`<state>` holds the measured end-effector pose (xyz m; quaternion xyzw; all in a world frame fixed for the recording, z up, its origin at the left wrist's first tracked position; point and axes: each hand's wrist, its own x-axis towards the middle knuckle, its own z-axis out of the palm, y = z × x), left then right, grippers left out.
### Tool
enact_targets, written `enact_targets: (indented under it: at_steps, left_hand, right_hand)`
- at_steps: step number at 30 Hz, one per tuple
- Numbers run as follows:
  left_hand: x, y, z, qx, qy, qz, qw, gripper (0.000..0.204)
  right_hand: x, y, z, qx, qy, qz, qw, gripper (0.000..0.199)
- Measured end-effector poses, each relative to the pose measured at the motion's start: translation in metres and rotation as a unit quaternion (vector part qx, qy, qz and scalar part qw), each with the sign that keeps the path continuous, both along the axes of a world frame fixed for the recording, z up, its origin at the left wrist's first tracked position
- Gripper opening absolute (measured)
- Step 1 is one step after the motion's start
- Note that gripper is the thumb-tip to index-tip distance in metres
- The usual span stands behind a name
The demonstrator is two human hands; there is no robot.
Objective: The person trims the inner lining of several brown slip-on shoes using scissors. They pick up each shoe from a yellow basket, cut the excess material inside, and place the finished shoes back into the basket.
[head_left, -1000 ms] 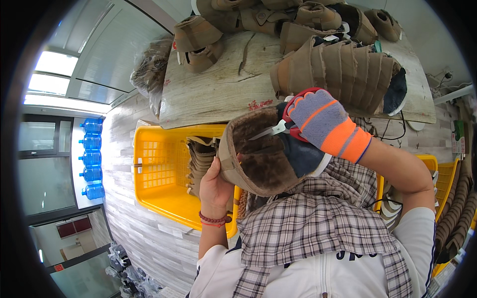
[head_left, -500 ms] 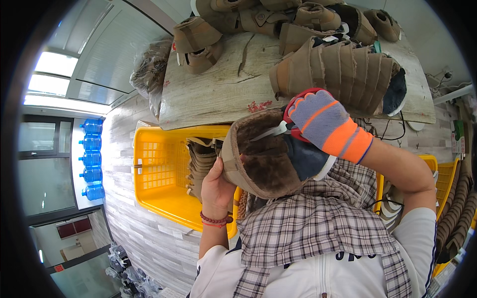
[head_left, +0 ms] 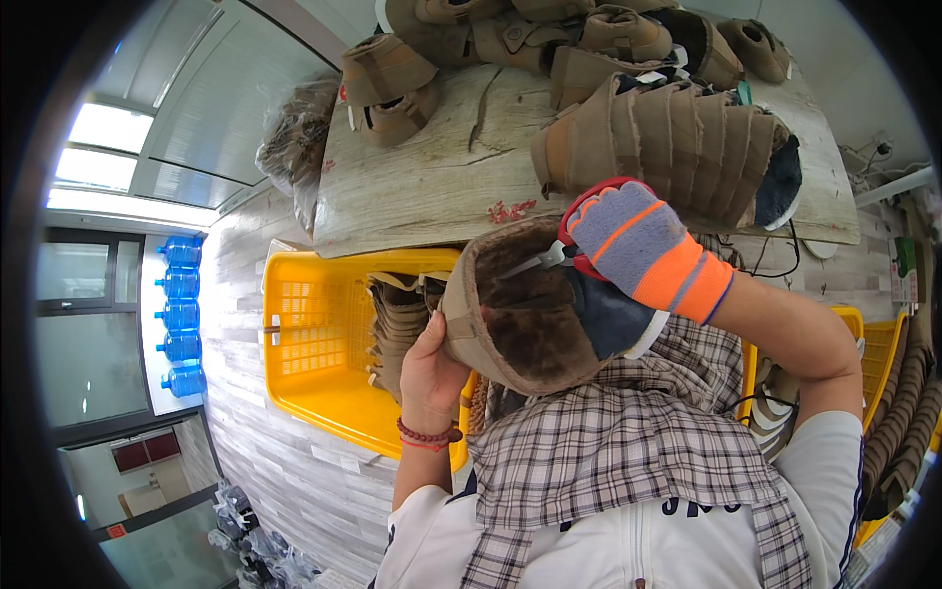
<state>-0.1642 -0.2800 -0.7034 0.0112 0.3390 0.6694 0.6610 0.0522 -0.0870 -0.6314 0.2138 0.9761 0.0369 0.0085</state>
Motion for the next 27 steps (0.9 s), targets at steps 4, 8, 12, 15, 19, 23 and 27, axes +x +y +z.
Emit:
enact_targets:
  at_steps: [4, 8, 12, 15, 19, 23, 27]
  left_hand:
    - [0.003, 0.001, 0.003, 0.002, -0.006, -0.006, 1.000, 0.047]
    - [0.005, -0.006, 0.005, -0.014, 0.005, 0.019, 1.000, 0.047]
    - [0.014, -0.008, 0.021, 0.012, 0.044, 0.025, 0.999, 0.044]
    - [0.043, 0.004, 0.044, 0.074, 0.083, -0.012, 0.994, 0.043]
    - [0.096, 0.041, 0.050, 0.185, 0.167, -0.093, 0.964, 0.040]
    - [0.133, 0.089, 0.051, 0.187, 0.223, -0.171, 0.941, 0.033]
    - [0.133, 0.131, 0.045, 0.290, 0.354, -0.052, 0.888, 0.019]
  right_hand:
    - [0.007, 0.000, 0.003, -0.019, 0.026, -0.006, 0.999, 0.028]
    - [0.031, -0.001, 0.010, -0.075, 0.096, -0.086, 0.989, 0.027]
    - [0.054, -0.032, -0.002, -0.435, 0.409, -0.254, 0.761, 0.028]
    - [0.063, -0.066, 0.003, -0.594, 0.403, -0.182, 0.672, 0.050]
    - [0.065, -0.094, 0.010, -0.588, 0.520, -0.138, 0.604, 0.061]
    - [0.083, -0.092, 0.007, -0.382, 0.617, -0.243, 0.644, 0.050]
    - [0.157, -0.068, 0.016, -0.147, 0.599, -0.384, 0.687, 0.036]
